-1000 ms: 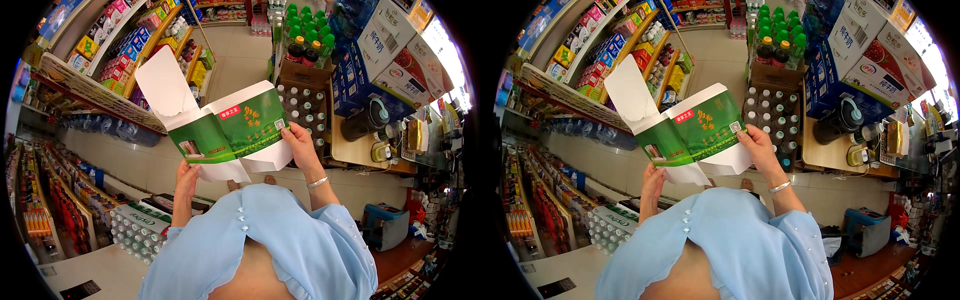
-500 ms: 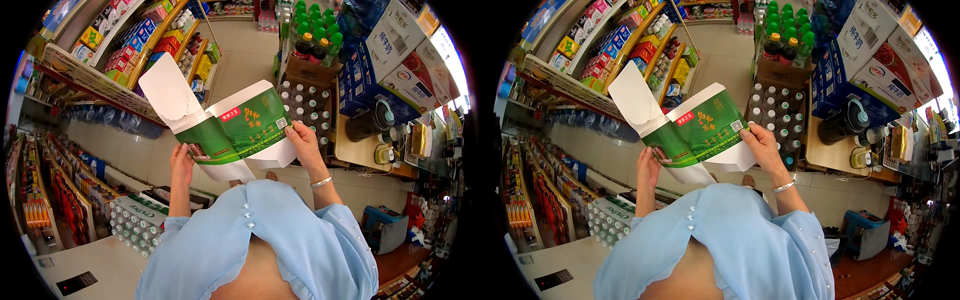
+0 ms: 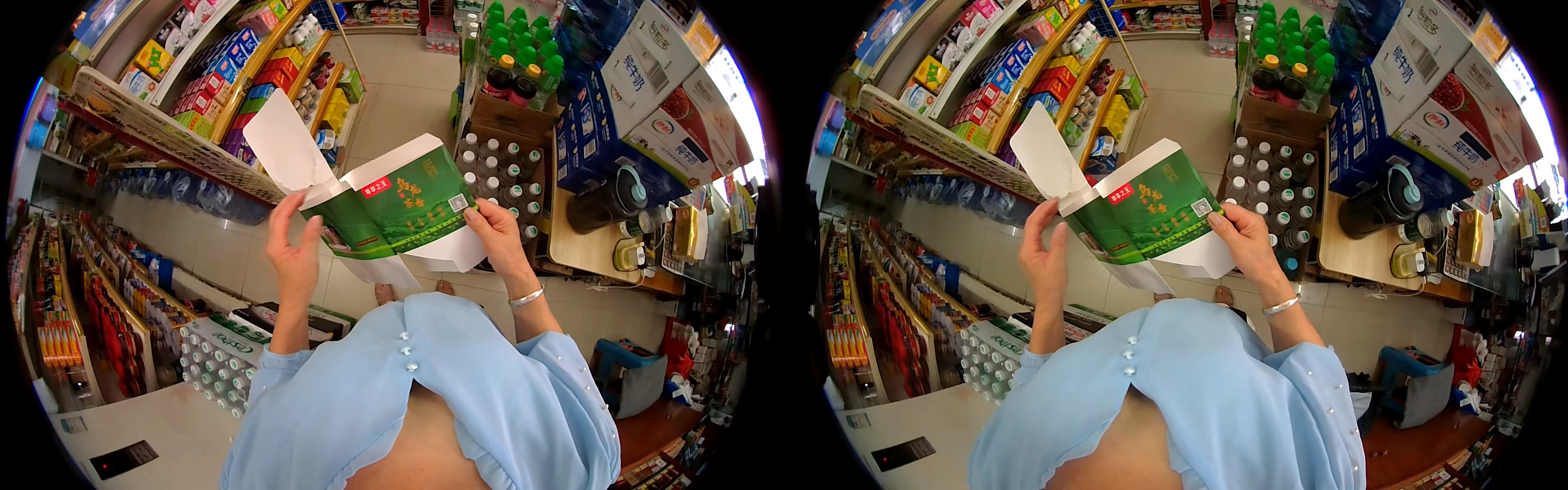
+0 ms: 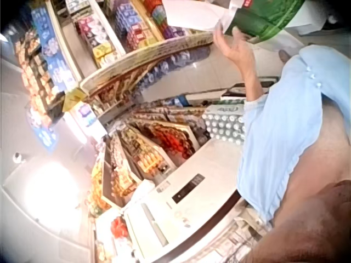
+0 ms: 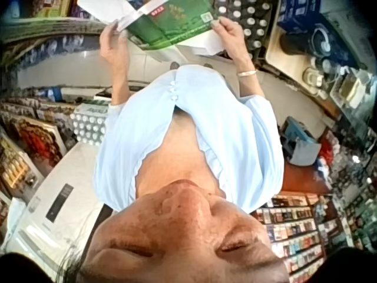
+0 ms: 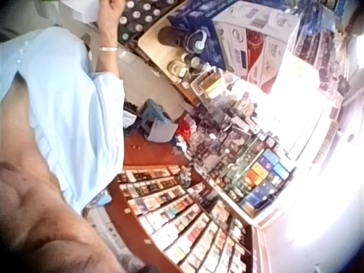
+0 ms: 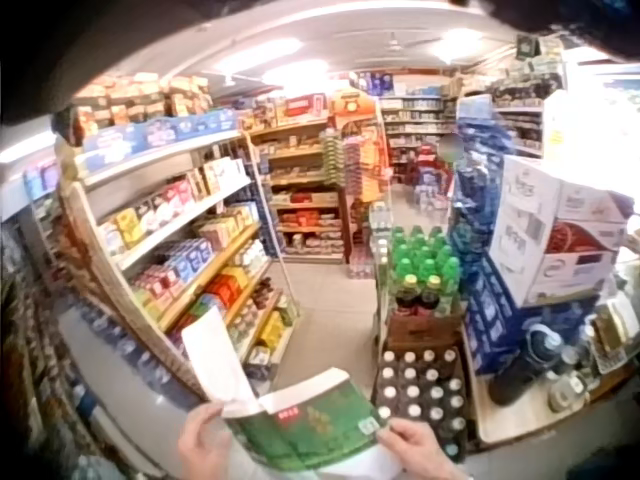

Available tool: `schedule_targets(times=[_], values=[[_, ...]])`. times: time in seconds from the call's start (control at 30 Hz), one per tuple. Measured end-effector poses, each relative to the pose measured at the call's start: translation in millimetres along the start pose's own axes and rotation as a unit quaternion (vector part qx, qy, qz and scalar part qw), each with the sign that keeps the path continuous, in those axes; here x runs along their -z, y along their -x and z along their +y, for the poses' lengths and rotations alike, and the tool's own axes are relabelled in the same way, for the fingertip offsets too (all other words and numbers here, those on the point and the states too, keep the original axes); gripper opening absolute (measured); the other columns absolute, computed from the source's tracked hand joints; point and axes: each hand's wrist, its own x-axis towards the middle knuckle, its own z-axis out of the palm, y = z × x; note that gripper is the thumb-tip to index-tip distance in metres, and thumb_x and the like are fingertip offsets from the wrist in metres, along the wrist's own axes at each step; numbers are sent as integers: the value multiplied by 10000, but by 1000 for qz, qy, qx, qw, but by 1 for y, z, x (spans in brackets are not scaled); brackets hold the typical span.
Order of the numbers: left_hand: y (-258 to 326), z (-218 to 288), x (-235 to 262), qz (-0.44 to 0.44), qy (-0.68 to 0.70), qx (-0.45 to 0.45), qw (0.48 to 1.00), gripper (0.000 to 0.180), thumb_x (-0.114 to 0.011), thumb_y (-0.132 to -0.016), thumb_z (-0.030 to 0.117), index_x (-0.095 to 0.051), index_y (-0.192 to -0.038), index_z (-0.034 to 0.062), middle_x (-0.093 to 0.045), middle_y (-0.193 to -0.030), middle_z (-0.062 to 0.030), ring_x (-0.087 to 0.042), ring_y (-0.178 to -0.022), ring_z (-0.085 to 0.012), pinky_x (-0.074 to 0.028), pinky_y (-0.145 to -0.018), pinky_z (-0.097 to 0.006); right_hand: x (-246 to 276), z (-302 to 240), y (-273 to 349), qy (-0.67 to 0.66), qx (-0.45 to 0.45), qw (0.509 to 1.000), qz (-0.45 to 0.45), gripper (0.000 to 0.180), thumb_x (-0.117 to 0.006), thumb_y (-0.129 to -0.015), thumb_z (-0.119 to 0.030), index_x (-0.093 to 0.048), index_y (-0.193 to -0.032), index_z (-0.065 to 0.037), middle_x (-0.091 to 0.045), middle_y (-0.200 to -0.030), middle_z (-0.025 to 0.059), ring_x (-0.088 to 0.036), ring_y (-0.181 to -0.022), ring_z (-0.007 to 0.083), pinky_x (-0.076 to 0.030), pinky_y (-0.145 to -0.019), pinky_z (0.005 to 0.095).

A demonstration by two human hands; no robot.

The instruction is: The person places a green snack package into a plastic bag, ties it, and then retrieves a flat-packed cardboard box. They fold and assemble the box into a three-dimensional container, then place it on the counter.

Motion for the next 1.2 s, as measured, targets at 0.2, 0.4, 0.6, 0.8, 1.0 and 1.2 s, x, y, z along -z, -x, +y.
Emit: schedule_targets(times=[0.2, 0.4, 0.6, 0.8, 1.0, 1.2], values=[[-16, 15, -23, -105, -102, -92, 985, 262, -673, -792, 185, -605, -969, 3, -571, -985, -137, -543, -918, -281, -430, -814, -345, -2, -6, 1, 13, -8, 1000, -25, 181, -554, -906, -160, -623, -950, 2, -541, -792, -64, -436, -721, 13, -364, -635, 176], [-20, 17, -32, -108, -152, -125, 975, 188, -657, -807, 175, -588, -872, 13, -551, -905, -102, -519, -849, -252, -424, -763, -340, -1, -4, 5, 11, 4, 1000, -10, 192, -563, -901, -177, -623, -891, 5, -530, -720, -65, -432, -672, 21, -369, -578, 195], [-15, 13, -35, -140, -179, -62, 972, 243, -659, -807, 233, -530, -747, 36, -537, -757, -85, -515, -731, -262, -406, -694, -366, -1, 5, 4, 25, -4, 1000, 11, 210, -576, -896, -198, -626, -877, 5, -520, -699, -71, -423, -663, 20, -362, -573, 194], [-5, 3, -38, -160, -134, 4, 978, 330, -669, -806, 289, -517, -675, 26, -536, -603, -91, -517, -537, -261, -399, -511, -359, -2, 10, 2, 35, -16, 999, 18, 221, -585, -891, -214, -632, -873, 1, -526, -691, -67, -426, -666, 22, -366, -579, 197], [-4, 5, -39, -132, -141, -10, 981, 359, -698, -792, 268, -505, -612, 25, -493, -512, -74, -448, -434, -207, -358, -430, -324, -2, 14, -2, 51, -22, 998, 18, 222, -587, -890, -217, -636, -872, 0, -530, -689, -63, -430, -665, 24, -370, -581, 201], [3, 12, -44, -164, 17, 56, 985, 372, -724, -779, 200, -471, -571, 24, -430, -472, -9, -354, -449, -72, -301, -405, -254, -2, 21, -8, 61, -54, 997, 16, 217, -586, -889, -212, -631, -848, -4, -515, -672, -74, -424, -641, 21, -367, -558, 203]])
